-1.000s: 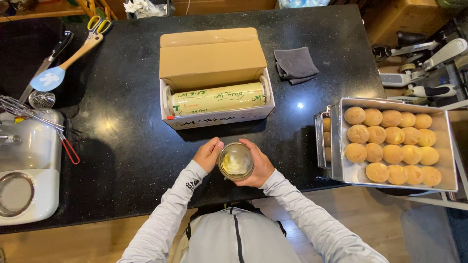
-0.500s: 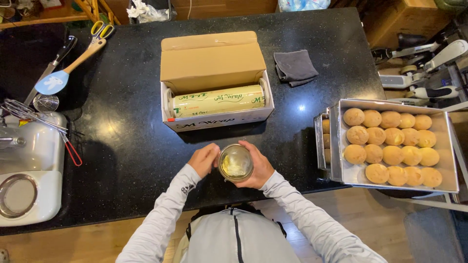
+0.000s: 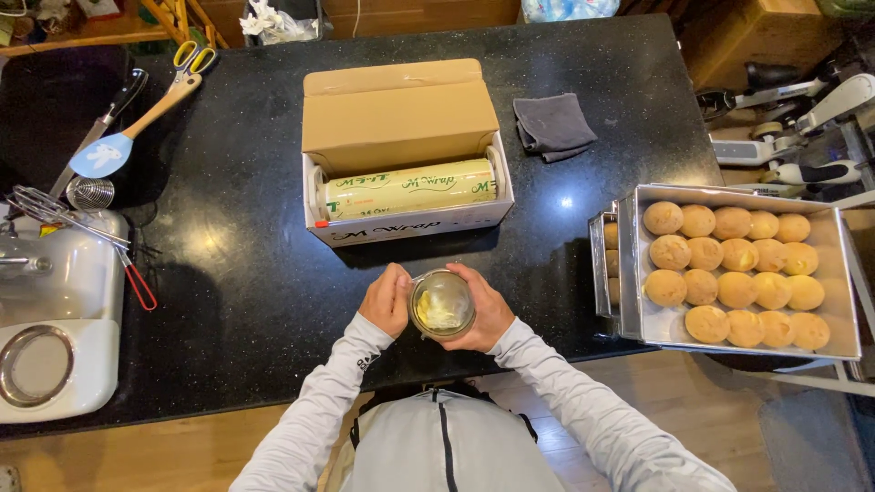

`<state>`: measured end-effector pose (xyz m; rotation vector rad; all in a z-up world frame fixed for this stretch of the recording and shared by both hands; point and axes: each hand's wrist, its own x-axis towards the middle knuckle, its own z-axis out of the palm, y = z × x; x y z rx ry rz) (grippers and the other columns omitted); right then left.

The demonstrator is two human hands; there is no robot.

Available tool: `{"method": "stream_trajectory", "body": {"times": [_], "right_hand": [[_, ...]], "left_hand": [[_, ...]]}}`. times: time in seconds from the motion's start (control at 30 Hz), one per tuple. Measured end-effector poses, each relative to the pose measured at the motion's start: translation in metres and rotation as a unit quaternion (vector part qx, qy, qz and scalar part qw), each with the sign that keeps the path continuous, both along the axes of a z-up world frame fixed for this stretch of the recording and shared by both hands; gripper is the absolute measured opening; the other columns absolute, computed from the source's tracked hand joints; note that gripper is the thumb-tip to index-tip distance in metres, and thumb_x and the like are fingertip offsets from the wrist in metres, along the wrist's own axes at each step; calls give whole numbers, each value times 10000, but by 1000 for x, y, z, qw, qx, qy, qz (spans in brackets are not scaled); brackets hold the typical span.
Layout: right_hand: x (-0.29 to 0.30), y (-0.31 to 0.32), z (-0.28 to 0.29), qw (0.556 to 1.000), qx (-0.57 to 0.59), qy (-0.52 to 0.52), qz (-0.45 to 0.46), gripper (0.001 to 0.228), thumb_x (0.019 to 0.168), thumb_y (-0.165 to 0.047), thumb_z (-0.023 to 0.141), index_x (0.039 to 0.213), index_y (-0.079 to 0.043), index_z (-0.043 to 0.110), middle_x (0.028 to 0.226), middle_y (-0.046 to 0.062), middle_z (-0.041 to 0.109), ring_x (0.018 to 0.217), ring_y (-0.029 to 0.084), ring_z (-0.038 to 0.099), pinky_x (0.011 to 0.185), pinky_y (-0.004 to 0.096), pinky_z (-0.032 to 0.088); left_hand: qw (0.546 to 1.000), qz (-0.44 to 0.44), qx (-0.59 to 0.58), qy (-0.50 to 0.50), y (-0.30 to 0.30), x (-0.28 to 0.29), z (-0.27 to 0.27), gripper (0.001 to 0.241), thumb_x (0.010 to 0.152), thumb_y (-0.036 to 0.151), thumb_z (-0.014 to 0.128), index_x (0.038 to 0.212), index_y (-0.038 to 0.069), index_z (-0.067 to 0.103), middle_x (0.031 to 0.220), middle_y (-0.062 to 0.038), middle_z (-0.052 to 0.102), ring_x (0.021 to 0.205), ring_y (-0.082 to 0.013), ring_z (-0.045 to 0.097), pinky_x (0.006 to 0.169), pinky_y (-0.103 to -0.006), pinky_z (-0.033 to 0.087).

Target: Wrapping trays of small buns or cream puffs with plastic wrap and cleaning the work surface.

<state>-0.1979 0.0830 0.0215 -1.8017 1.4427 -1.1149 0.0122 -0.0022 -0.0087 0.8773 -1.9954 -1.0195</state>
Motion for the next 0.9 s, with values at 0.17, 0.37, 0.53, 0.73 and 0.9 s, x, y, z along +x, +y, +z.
{"method": "stream_trajectory", "body": {"times": [0.17,0.37,0.53,0.73,0.9], "right_hand": [[-1,-1,-3,1000,-17,4,10,1088,561,-258,985,1462,-26,420,1304,170,623,1179,320,679,1014,368,546],[-5,-1,-16,1000,-10,-13,13,1118,544,-269,1007,1478,-41,439,1333,157,635,1204,304,686,1042,373,539],[3,-4,-33,994,53,-92,5,1199,487,-333,1031,1468,-37,409,1363,132,604,1250,251,639,1071,363,504],[11,-13,-60,978,50,-199,-40,1080,552,-289,1018,1452,-49,472,1402,113,602,1313,228,600,1153,381,471],[6,-16,-48,958,49,-269,-87,1111,570,-255,1001,1459,-70,360,1411,101,541,1329,219,545,1133,376,457]], "left_hand": [[989,87,104,53,-2,-10,-40,251,1097,186,432,906,27,470,764,-87,566,648,-198,565,636,-334,483],[959,-40,253,124,-15,-5,-121,233,1122,208,485,953,50,513,869,0,497,798,-61,459,699,-243,433],[948,-38,269,168,-14,-14,-100,134,1065,188,530,1110,62,535,944,1,569,867,-71,540,771,-221,483],[932,77,248,254,13,-34,-66,440,1102,316,432,1412,24,543,1262,-78,643,1145,-152,617,976,-287,503],[940,-12,177,293,16,-58,-34,663,1085,428,532,1529,-20,326,1544,-117,466,1446,-200,439,1191,-330,330]]}}
